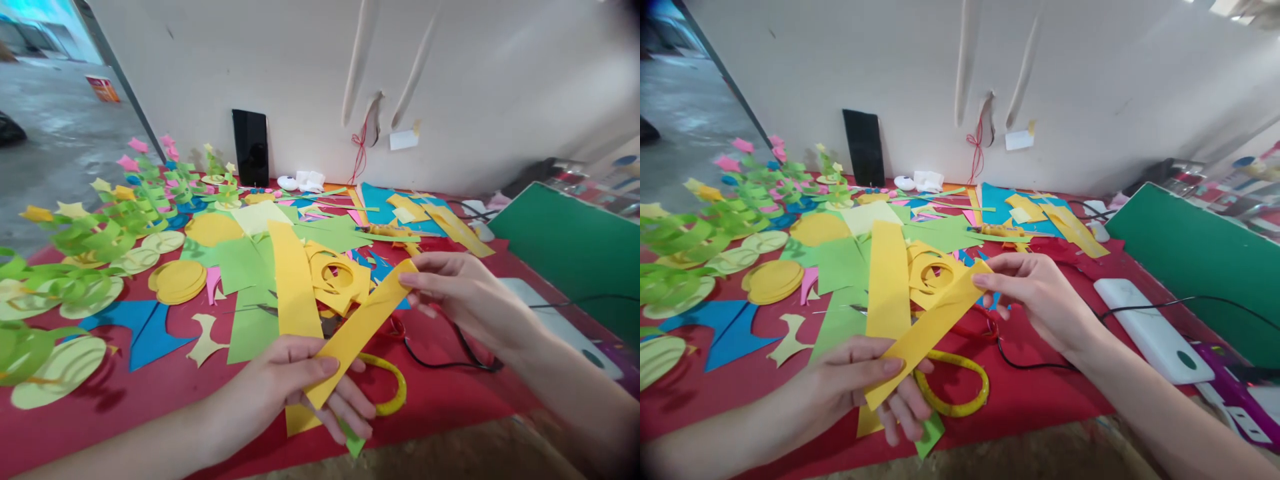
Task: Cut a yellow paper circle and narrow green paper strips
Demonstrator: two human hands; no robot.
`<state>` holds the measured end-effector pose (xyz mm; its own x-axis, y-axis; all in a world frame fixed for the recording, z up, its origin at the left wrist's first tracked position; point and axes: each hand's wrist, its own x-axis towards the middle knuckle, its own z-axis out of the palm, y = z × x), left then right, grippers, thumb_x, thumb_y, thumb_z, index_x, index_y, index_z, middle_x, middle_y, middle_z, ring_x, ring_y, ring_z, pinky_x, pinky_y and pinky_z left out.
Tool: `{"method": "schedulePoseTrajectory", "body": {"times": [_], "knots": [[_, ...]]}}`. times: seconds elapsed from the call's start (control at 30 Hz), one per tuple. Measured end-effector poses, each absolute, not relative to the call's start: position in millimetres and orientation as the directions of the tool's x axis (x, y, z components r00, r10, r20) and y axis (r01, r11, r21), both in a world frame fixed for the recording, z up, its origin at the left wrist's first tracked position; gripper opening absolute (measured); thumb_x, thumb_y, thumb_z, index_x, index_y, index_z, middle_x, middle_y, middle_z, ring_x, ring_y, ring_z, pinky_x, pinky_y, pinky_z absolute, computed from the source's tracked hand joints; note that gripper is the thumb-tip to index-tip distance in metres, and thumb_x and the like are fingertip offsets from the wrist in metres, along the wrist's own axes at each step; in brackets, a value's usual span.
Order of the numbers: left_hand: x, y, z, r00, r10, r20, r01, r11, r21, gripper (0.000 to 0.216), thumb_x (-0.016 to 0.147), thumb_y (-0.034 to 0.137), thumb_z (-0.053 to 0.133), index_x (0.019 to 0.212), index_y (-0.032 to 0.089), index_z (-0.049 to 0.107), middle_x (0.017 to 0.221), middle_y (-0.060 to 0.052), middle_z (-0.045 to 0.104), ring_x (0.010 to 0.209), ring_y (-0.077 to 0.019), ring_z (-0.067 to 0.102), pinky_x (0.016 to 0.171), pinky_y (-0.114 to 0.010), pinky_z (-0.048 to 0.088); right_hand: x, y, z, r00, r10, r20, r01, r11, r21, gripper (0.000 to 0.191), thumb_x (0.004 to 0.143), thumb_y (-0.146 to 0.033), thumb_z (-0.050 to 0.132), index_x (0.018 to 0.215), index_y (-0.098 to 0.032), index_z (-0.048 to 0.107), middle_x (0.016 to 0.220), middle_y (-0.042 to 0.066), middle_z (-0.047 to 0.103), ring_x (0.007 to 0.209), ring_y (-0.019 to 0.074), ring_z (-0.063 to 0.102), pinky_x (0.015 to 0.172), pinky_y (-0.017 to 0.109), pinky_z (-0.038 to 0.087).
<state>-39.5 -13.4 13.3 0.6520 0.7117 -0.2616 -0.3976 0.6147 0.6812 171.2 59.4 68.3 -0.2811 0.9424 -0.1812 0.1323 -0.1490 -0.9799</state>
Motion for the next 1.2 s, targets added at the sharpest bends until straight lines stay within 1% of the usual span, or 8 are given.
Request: {"method": "schedulePoseTrajectory", "body": {"times": [0.2,0.3,0.4,0.47,0.6,0.73,1.0,1.2], "knots": [[-37.0,-16.2,14.4,0.686,0.678,-0.264,-0.376,0.641,0.669,0.026,0.087,0.013,0.036,0.085,0.007,0.062,0.077,-0.017,0.068,0.066,-0.0182,0.066,0.056,-0.022,0.049,184.1,65.3,69.3,-0.36,0.896,-0.261,0.289,-0.159,-0.944,0.01,0.069,-0.024,0.066,0.073,-0.015,0.066,0.056,0.001,0.06,0.044,0.0066,0.052,0.035,0.013,0.037],[-37.1,-16.6,13.6,0.693,0.67,-0.268,-0.374,0.651,0.66,0.025,0.086,0.013,0.037,0.087,0.007,0.061,0.078,-0.018,0.068,0.067,-0.0191,0.067,0.056,-0.023,0.049,187.8,65.9,73.5,-0.382,0.88,-0.281,0.312,-0.164,-0.936,0.012,0.07,-0.025,0.065,0.072,-0.014,0.067,0.053,0.002,0.061,0.045,0.0079,0.055,0.035,0.012,0.039],[-38.2,-17.4,13.2,0.711,0.653,-0.261,-0.363,0.659,0.658,0.025,0.086,0.013,0.036,0.091,0.007,0.06,0.077,-0.018,0.068,0.068,-0.0192,0.067,0.055,-0.022,0.049,188.3,64.1,77.8,-0.39,0.879,-0.274,0.288,-0.166,-0.943,0.013,0.07,-0.024,0.064,0.07,-0.012,0.067,0.053,0.003,0.063,0.042,0.0073,0.055,0.034,0.011,0.04],[-39.2,-18.1,14.1,0.72,0.643,-0.262,-0.349,0.662,0.664,0.025,0.086,0.013,0.036,0.087,0.007,0.06,0.077,-0.019,0.068,0.068,-0.0193,0.067,0.055,-0.021,0.048,188.4,63.1,79.3,-0.393,0.876,-0.279,0.274,-0.178,-0.945,0.014,0.069,-0.024,0.065,0.068,-0.011,0.067,0.053,0.005,0.064,0.037,0.0063,0.053,0.033,0.011,0.04],[-41.2,-17.2,19.1,0.723,0.632,-0.278,-0.339,0.676,0.654,0.027,0.087,0.014,0.036,0.077,0.008,0.061,0.081,-0.019,0.068,0.069,-0.0197,0.067,0.055,-0.023,0.049,189.4,63.1,80.0,-0.376,0.878,-0.296,0.255,-0.209,-0.944,0.012,0.067,-0.023,0.066,0.068,-0.012,0.068,0.052,0.006,0.066,0.041,0.0107,0.059,0.037,0.013,0.045],[-41.8,-14.3,21.6,0.738,0.617,-0.273,-0.331,0.683,0.651,0.027,0.088,0.013,0.035,0.087,0.006,0.061,0.081,-0.019,0.068,0.069,-0.0203,0.067,0.054,-0.023,0.049,189.8,62.3,80.2,-0.366,0.886,-0.286,0.243,-0.206,-0.948,0.011,0.067,-0.023,0.066,0.068,-0.012,0.069,0.052,0.004,0.065,0.041,0.0111,0.06,0.039,0.014,0.046],[-41.1,-14.3,12.9,0.788,0.583,-0.199,-0.343,0.683,0.645,0.032,0.088,0.01,0.029,0.096,0.007,0.06,0.085,-0.021,0.067,0.069,-0.0238,0.067,0.049,-0.022,0.048,194.2,63.3,73.5,-0.402,0.871,-0.283,0.233,-0.201,-0.951,0.012,0.068,-0.024,0.067,0.065,-0.012,0.069,0.045,0.002,0.061,0.03,0.0061,0.051,0.03,0.009,0.038],[-42.9,-15.2,15.8,0.78,0.598,-0.186,-0.359,0.67,0.65,0.035,0.088,0.008,0.027,0.097,0.006,0.061,0.084,-0.021,0.067,0.068,-0.0235,0.067,0.048,-0.023,0.048,194.6,62.8,72.3,-0.398,0.861,-0.316,0.166,-0.271,-0.948,0.013,0.071,-0.028,0.064,0.073,-0.016,0.068,0.036,-0.001,0.056,0.022,0.0041,0.042,0.025,0.008,0.03]]}}
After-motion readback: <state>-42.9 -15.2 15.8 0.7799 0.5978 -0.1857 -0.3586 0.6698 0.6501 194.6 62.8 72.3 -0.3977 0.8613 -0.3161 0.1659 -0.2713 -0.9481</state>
